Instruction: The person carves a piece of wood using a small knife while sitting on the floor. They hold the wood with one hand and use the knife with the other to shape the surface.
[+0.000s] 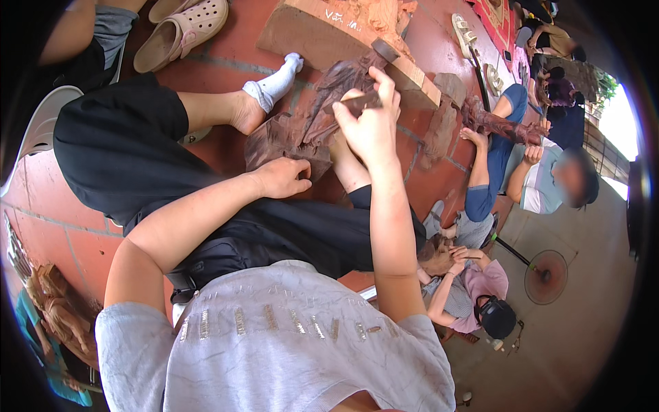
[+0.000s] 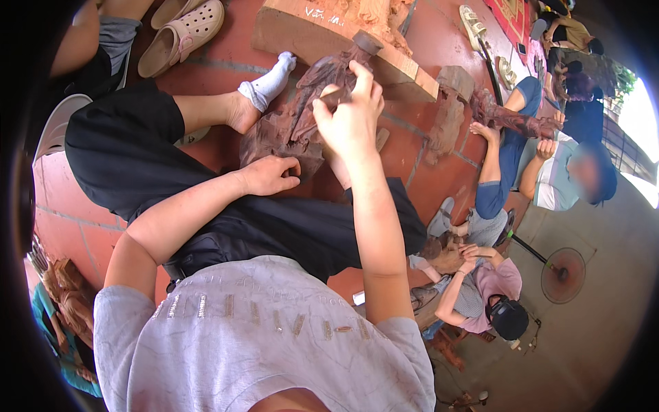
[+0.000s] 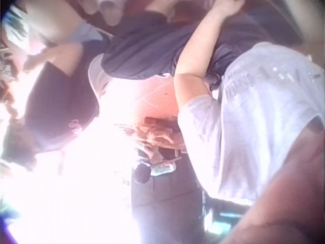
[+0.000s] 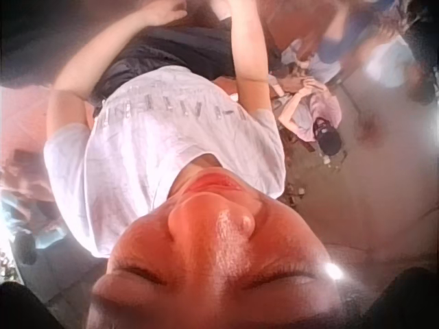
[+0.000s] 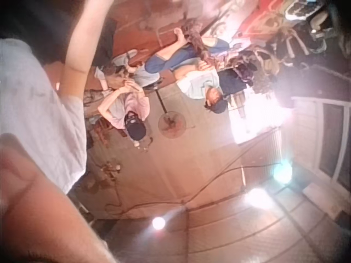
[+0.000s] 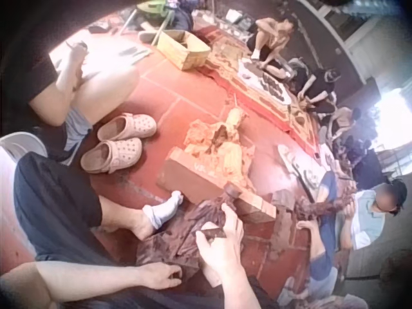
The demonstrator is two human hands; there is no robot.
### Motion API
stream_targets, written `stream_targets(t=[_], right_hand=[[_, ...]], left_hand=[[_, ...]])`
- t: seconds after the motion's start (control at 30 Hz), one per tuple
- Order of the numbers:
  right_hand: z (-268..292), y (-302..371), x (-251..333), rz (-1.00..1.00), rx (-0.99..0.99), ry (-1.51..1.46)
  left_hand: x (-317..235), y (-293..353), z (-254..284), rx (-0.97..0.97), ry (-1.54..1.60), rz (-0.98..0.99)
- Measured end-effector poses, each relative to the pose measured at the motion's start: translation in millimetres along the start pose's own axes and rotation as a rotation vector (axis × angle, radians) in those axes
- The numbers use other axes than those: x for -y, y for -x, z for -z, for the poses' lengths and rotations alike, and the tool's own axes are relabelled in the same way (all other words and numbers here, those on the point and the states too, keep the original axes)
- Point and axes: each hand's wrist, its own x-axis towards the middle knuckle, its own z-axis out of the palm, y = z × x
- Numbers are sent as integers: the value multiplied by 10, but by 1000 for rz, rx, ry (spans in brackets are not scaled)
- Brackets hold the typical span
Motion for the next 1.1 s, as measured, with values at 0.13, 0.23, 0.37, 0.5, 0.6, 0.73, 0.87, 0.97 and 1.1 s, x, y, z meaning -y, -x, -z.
stream_targets(t=[0.13, 0.23, 0.37, 0.5, 0.6, 0.73, 0.87, 0.97, 1.1], right_hand=[[21, -198, -139, -52, -22, -81], [-17, 7, -16, 3, -16, -30], [-103, -34, 10, -96, -14, -193], [-167, -42, -246, -202, -78, -465], [-77, -132, 179, -64, -265, -105], [97, -18, -154, 6, -147, -144], [131, -127, -170, -104, -197, -330], [11, 66, -31, 23, -88, -73], [63, 25, -89, -23, -150, -180]], left_hand=[[14, 19, 10, -10, 8, 12], [34, 35, -3, -12, 10, 24], [93, 91, 9, -22, -8, 2], [115, 94, 25, -8, 40, -6], [147, 61, 6, -167, 1, -160], [-50, -84, 5, 14, 71, 46], [16, -121, 14, 52, 112, 108], [-1, -76, 28, 84, 67, 125], [-37, -48, 58, 137, 72, 177]])
